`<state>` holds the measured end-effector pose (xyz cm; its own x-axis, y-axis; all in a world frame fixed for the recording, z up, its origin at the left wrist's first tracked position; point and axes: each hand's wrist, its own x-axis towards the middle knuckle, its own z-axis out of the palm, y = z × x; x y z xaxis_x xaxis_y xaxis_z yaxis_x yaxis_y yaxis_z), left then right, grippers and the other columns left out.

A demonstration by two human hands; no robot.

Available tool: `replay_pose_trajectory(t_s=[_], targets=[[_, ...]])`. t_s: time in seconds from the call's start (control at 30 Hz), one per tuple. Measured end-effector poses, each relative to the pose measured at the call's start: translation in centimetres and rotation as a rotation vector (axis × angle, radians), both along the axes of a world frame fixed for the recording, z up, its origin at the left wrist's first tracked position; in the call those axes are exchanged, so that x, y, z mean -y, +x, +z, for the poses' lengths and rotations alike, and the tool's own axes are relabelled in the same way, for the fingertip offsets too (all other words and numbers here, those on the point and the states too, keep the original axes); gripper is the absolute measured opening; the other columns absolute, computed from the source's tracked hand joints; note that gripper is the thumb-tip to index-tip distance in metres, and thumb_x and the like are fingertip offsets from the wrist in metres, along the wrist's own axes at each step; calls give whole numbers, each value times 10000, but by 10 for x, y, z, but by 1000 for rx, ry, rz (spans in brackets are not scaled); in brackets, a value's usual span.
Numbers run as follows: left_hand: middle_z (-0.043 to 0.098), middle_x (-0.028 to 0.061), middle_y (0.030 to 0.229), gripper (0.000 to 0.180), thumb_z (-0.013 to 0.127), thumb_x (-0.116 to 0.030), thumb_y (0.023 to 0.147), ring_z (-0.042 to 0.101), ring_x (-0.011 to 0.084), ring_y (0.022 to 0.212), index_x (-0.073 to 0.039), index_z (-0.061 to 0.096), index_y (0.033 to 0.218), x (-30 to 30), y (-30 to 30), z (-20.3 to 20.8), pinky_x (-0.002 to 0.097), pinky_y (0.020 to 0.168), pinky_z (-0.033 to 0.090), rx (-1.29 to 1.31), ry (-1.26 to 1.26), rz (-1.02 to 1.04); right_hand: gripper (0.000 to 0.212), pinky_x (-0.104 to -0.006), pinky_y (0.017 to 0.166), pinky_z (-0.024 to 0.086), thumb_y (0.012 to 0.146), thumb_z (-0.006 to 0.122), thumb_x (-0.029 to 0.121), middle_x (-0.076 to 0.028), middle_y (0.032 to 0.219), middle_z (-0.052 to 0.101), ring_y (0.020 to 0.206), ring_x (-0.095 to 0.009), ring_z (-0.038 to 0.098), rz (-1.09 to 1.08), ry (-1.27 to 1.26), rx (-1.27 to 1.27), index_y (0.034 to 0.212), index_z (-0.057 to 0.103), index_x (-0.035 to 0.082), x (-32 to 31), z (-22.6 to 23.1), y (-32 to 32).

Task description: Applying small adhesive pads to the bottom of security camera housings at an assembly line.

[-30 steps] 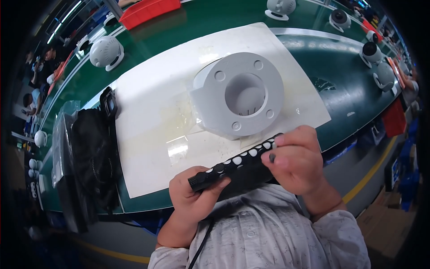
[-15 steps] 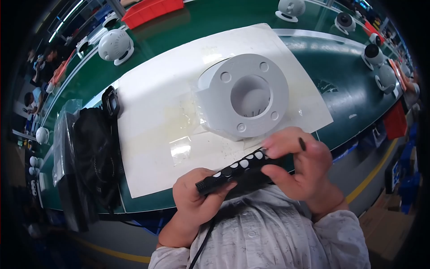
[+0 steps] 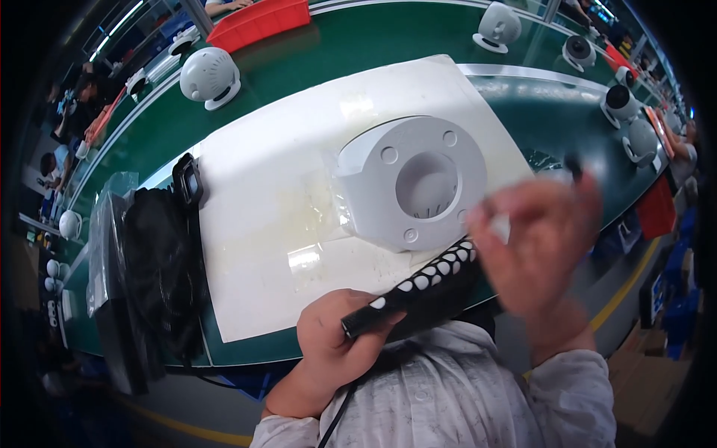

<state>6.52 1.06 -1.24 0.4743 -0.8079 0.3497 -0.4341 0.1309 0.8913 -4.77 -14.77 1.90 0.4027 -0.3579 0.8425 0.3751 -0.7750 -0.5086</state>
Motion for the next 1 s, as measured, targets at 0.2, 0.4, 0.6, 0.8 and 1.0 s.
replay_pose_trajectory(t_s=[0.2,0.4,0.6,0.8,1.0], targets=[[435,238,1156,201,673,13,616,609,200,690,0,577,792,14,-2,-6,258,586,489,156,-199,-16,724,-237,724,417,722,509,-129,-105,969,469,799,-142,529,20,-83,-219,1306,115,39,44,24,17],[233,334,1278,224,642,60,601,626,236,781,9,539,793,15,-2,-5,260,664,499,191,-65,-196,726,-228,683,434,713,551,-118,-116,895,537,800,-145,552,-162,-385,-327,1291,133,18,42,34,19],[338,282,1252,223,608,-8,555,623,156,687,-63,610,772,20,-4,-11,231,527,451,239,-129,-147,736,-263,725,477,710,553,-127,-131,906,539,809,-184,572,-189,-366,-329,1290,124,18,49,36,18],[346,276,1250,221,616,-19,566,621,163,685,-61,613,782,21,-7,-13,237,537,456,229,-127,-125,754,-264,708,485,702,553,-139,-146,921,532,804,-192,575,-212,-490,-391,1293,111,17,47,38,16],[354,261,1251,220,619,-25,572,615,164,670,-64,612,789,21,-6,-12,243,537,459,249,-113,-110,758,-248,723,473,703,539,-143,-146,942,502,804,-179,571,-124,-279,-342,1299,99,17,52,34,10]])
